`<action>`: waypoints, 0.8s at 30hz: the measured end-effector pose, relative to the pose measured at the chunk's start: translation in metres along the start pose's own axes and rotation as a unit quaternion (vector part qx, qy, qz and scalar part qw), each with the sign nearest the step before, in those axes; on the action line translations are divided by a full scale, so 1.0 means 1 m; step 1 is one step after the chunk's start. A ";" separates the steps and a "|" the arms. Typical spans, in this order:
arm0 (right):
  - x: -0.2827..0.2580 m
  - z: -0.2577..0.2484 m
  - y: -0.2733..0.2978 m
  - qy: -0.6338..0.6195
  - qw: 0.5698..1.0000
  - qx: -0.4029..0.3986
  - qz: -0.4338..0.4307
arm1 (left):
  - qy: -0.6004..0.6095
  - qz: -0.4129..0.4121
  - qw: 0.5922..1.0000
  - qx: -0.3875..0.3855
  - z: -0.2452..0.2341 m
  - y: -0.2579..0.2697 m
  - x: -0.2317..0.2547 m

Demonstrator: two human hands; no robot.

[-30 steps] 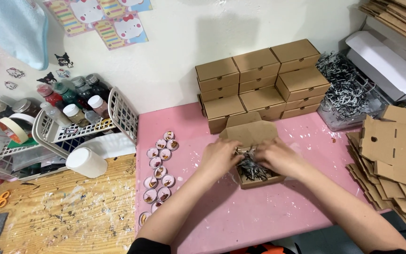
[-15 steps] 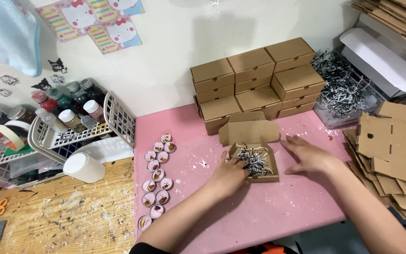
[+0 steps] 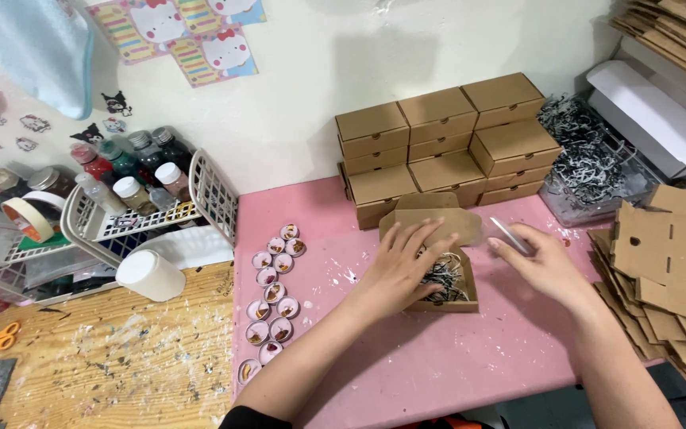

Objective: Folding cardboard boxes and filling them with packing material and small items.

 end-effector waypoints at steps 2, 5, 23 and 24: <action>-0.011 0.015 -0.009 -0.072 0.995 -0.062 -0.036 | 0.007 0.036 0.998 0.041 -0.006 -0.003 -0.003; -0.015 0.050 -0.031 -0.155 0.967 -0.149 -0.139 | -0.067 0.100 0.986 0.120 -0.010 -0.003 -0.022; -0.084 0.105 -0.015 -0.208 0.880 0.018 -0.427 | 0.265 -0.269 0.926 -0.005 -0.085 0.008 -0.068; -0.084 0.104 -0.014 -0.161 0.846 0.072 -0.504 | 0.232 -0.251 0.940 -0.014 -0.090 0.008 -0.062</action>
Point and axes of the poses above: each hand's wrist, its own y-axis away from the middle knuckle, its own z-axis out of the palm, x = y × z, the point moved 1 cm from there along -y, towards the middle knuckle, and after that the axes turned 2 degrees about x, right-handed, at the moved point
